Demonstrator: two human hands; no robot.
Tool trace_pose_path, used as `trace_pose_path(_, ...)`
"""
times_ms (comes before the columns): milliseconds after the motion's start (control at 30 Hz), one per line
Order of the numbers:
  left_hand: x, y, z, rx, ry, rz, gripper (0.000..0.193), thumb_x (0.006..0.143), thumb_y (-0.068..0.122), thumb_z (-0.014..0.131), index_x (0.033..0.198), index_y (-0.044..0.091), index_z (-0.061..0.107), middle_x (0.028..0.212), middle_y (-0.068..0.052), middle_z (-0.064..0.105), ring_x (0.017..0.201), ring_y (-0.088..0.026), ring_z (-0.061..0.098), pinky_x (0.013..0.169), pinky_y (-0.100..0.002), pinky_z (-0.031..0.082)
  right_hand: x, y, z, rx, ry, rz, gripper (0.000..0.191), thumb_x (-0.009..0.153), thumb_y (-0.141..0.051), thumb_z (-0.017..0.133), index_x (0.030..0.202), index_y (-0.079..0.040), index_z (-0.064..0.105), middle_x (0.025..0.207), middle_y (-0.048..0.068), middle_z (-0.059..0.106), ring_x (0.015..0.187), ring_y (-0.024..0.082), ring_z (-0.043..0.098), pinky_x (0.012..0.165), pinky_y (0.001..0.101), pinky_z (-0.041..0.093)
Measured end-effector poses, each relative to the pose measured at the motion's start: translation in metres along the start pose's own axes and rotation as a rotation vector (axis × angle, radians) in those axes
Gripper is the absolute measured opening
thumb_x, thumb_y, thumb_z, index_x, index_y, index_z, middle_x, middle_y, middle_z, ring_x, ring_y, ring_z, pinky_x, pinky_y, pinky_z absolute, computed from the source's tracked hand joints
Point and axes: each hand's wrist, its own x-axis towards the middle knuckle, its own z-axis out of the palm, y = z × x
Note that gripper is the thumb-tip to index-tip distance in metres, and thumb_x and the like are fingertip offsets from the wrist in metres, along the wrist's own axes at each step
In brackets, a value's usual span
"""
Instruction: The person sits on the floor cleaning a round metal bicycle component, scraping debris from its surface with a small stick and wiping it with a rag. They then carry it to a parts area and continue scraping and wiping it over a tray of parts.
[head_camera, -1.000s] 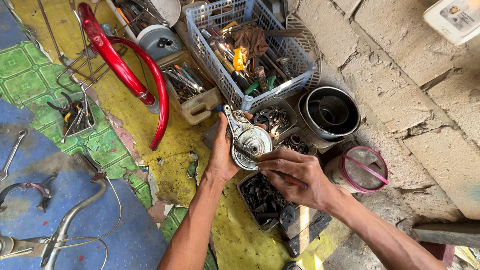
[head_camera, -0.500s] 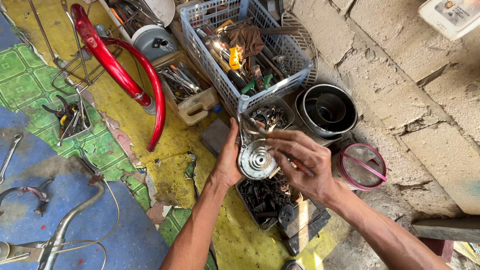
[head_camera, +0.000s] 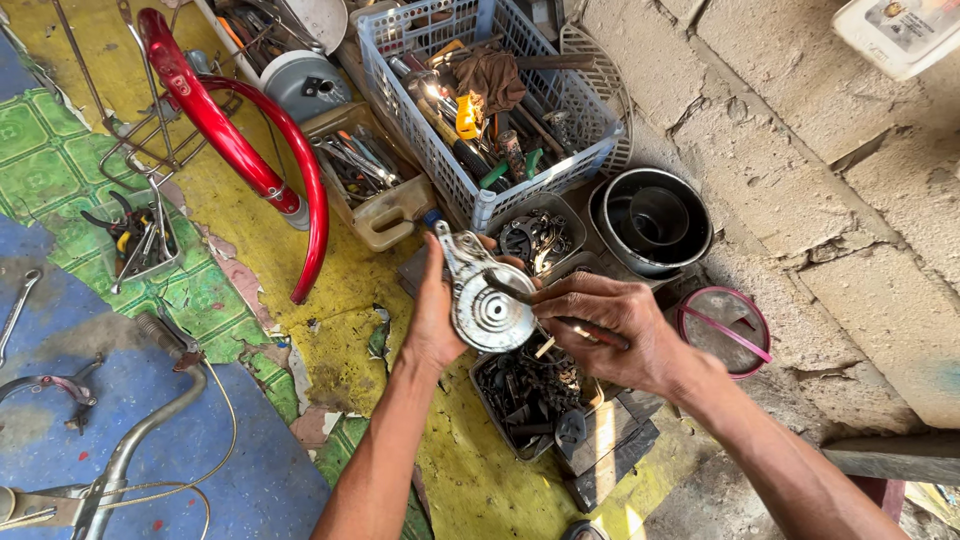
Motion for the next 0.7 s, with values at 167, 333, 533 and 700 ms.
trace_pose_path(167, -0.003, 0.016, -0.006, -0.076, -0.018, 0.047, 0.073, 0.103, 0.070, 0.029, 0.122, 0.007, 0.060, 0.114, -0.024, 0.070, 0.107, -0.048, 0.070, 0.093, -0.059, 0.061, -0.002, 0.004, -0.008, 0.000, -0.110, 0.148, 0.024, 0.079, 0.002, 0.074, 0.102, -0.003, 0.078, 0.102, 0.010, 0.078, 0.087, 0.020, 0.078, 0.066, 0.0309, 0.063)
trace_pose_path(333, -0.002, 0.018, -0.012, -0.062, 0.040, 0.088, 0.072, 0.108, 0.069, 0.030, 0.127, 0.006, 0.061, 0.118, -0.027, 0.071, 0.110, -0.044, 0.068, 0.095, -0.059, 0.058, -0.001, 0.009, 0.001, -0.044, 0.046, -0.001, 0.023, 0.083, 0.005, 0.070, 0.102, -0.006, 0.078, 0.109, 0.011, 0.077, 0.093, 0.020, 0.078, 0.074, 0.0291, 0.062)
trace_pose_path(533, -0.003, 0.020, -0.012, -0.140, 0.085, 0.060, 0.071, 0.102, 0.070, 0.030, 0.119, 0.010, 0.064, 0.113, -0.024, 0.072, 0.109, -0.049, 0.069, 0.093, -0.063, 0.058, -0.005, 0.009, 0.008, 0.090, -0.102, 0.046, 0.026, 0.078, 0.006, 0.070, 0.102, -0.001, 0.077, 0.106, 0.013, 0.077, 0.091, 0.021, 0.078, 0.070, 0.0283, 0.065)
trace_pose_path(700, -0.003, 0.026, -0.010, -0.197, 0.116, 0.061, 0.073, 0.103, 0.073, 0.030, 0.118, 0.010, 0.064, 0.112, -0.025, 0.072, 0.112, -0.050, 0.068, 0.095, -0.064, 0.057, -0.004, 0.008, 0.013, -0.027, -0.002, -0.060, 0.025, 0.082, 0.009, 0.065, 0.099, -0.004, 0.077, 0.112, 0.013, 0.076, 0.097, 0.020, 0.078, 0.074, 0.0280, 0.062)
